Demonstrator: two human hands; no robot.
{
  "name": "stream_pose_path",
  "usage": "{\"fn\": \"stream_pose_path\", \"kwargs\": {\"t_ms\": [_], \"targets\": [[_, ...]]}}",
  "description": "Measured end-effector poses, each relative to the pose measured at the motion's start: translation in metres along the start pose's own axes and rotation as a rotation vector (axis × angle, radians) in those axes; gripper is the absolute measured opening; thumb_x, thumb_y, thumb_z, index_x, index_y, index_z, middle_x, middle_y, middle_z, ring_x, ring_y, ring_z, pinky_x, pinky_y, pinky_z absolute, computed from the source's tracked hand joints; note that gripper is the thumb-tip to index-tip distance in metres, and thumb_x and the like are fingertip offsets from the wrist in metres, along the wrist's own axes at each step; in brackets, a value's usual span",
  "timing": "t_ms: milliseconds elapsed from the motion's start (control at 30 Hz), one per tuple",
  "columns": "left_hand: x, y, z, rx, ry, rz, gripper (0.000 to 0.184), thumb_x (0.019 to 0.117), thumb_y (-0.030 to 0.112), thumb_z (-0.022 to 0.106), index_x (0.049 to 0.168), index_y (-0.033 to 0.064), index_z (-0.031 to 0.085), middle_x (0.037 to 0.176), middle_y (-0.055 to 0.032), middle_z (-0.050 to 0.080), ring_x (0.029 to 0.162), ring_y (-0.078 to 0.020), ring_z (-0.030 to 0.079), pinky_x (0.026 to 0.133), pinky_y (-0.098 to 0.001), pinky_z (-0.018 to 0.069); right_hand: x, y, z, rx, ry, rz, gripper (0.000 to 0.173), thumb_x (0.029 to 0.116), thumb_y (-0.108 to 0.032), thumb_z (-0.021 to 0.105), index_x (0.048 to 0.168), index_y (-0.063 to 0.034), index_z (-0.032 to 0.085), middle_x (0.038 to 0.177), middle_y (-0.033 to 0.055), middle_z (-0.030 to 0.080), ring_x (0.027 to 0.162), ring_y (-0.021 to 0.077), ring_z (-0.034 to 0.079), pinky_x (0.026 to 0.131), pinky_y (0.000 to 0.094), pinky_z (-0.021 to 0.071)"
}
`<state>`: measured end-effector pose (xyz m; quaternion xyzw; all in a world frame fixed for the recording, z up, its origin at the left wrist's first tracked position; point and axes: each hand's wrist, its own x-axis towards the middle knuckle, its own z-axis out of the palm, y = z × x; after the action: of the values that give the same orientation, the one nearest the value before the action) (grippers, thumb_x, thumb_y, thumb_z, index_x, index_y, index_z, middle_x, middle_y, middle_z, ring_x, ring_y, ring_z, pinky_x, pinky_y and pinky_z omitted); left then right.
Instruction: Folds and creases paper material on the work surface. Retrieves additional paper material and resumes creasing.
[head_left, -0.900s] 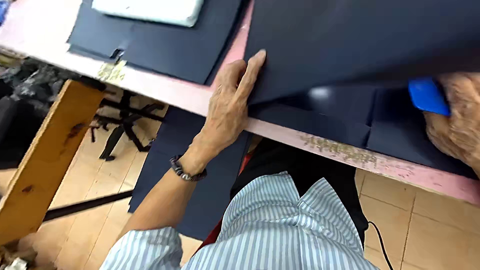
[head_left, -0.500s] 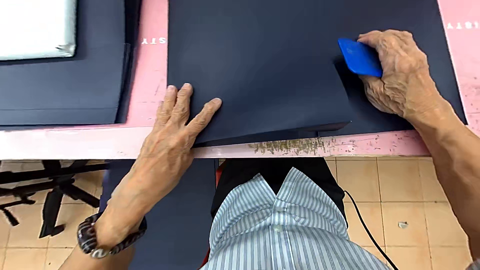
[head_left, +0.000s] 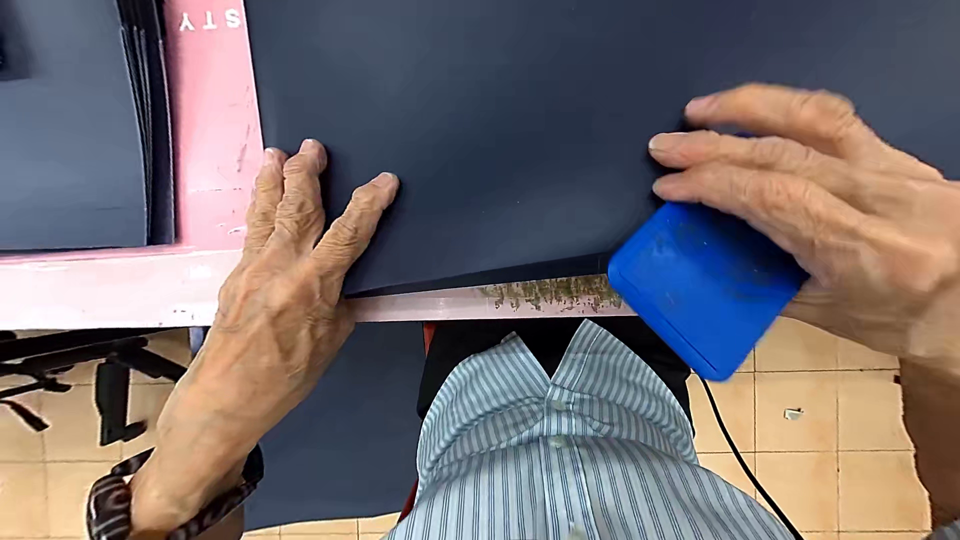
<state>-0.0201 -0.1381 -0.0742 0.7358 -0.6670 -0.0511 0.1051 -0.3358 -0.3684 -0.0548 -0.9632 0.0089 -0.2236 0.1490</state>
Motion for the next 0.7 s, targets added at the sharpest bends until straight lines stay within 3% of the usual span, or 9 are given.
{"fn": "stream_pose_path", "kwargs": {"t_ms": [100,200,267,333,400,467,533,633,700], "targets": [[0.001,-0.003,-0.003,0.031,-0.045,0.037,0.078,0.0851,0.006,0.054,0.16,0.0183,0.036,0.165,-0.0316,0.017,0.151,-0.0562,0.016,0.122,-0.0621,0.024,-0.005,-0.003,0.005,-0.266,0.015,-0.132,0.028,0.1043,-0.003,0.047,0.128,0.0014,0.06,0.134,0.0252,0.064,0.124,0.0423,0.061,0.1,0.0539,0.0459],[0.004,-0.021,-0.009,-0.006,-0.111,0.172,0.074,0.0854,0.007,0.048,0.157,0.0259,0.039,0.162,-0.0369,0.018,0.148,-0.062,0.016,0.119,-0.0661,0.0239,-0.008,-0.002,0.013,-0.382,-0.035,-0.202,0.029,0.1044,-0.003,0.047,0.129,0.004,0.061,0.135,0.0256,0.064,0.123,0.0421,0.062,0.101,0.0549,0.0463],[0.001,-0.035,-0.016,-0.1,-0.188,0.253,0.064,0.095,0.026,0.041,0.159,0.0284,0.039,0.167,-0.0318,0.012,0.152,-0.0572,0.007,0.123,-0.0654,0.0163,-0.008,-0.003,0.016,-0.28,-0.091,-0.159,0.03,0.1035,-0.006,0.048,0.127,0.0043,0.064,0.134,0.0244,0.065,0.124,0.041,0.062,0.103,0.0536,0.0473],[-0.001,-0.042,-0.023,-0.152,-0.257,0.278,0.069,0.1014,0.064,0.033,0.162,0.0298,0.033,0.171,-0.0217,0.005,0.156,-0.0483,-0.001,0.126,-0.0636,0.0102,-0.011,-0.006,0.015,-0.143,-0.131,-0.065,0.033,0.1023,-0.007,0.049,0.129,0.0037,0.065,0.136,0.0233,0.064,0.129,0.0403,0.06,0.108,0.0538,0.0461],[0.004,-0.038,-0.026,-0.139,-0.222,0.237,0.072,0.1003,0.072,0.025,0.157,0.031,0.043,0.17,-0.0188,0.017,0.157,-0.0442,0.009,0.126,-0.0613,0.0163,-0.018,-0.006,0.017,-0.053,-0.138,-0.006,0.037,0.0992,-0.012,0.052,0.132,0.0001,0.065,0.141,0.021,0.062,0.137,0.0383,0.054,0.116,0.0549,0.0387],[0.012,-0.012,-0.024,-0.054,-0.076,0.075,0.068,0.1035,0.063,0.024,0.133,0.0203,0.067,0.155,-0.0218,0.046,0.15,-0.0433,0.034,0.118,-0.0605,0.0315,-0.026,-0.002,0.025,0.028,-0.1,0.024,0.036,0.0998,-0.012,0.054,0.132,-0.0056,0.067,0.144,0.016,0.061,0.142,0.0327,0.049,0.122,0.052,0.0309],[0.025,0.015,-0.014,0.09,0.027,-0.063,0.071,0.1034,0.06,0.023,0.116,0.0059,0.067,0.135,-0.0282,0.059,0.136,-0.0491,0.049,0.106,-0.0665,0.0376,-0.03,0.001,0.03,0.1,-0.072,0.039,0.036,0.0997,-0.012,0.054,0.134,-0.0087,0.067,0.145,0.0116,0.061,0.145,0.0303,0.046,0.123,0.0508,0.0273],[0.041,0.022,0.0,0.19,0.12,-0.121,0.073,0.1023,0.06,0.025,0.129,0.0007,0.059,0.126,-0.0331,0.057,0.124,-0.0533,0.052,0.095,-0.0662,0.0411,-0.034,0.001,0.033,0.162,-0.058,0.077,0.04,0.1002,-0.013,0.053,0.139,-0.0122,0.064,0.149,0.0075,0.058,0.149,0.0361,0.037,0.123,0.0522,0.0261],[0.045,0.017,0.007,0.169,0.116,-0.119,0.085,0.0984,0.07,0.026,0.151,0.0072,0.047,0.146,-0.0333,0.045,0.14,-0.0557,0.036,0.108,-0.0708,0.0296,-0.036,-0.001,0.035,0.185,-0.056,0.107,0.041,0.1009,-0.013,0.052,0.141,-0.0145,0.062,0.153,0.005,0.055,0.152,0.0386,0.032,0.123,0.0532,0.0265]]}}
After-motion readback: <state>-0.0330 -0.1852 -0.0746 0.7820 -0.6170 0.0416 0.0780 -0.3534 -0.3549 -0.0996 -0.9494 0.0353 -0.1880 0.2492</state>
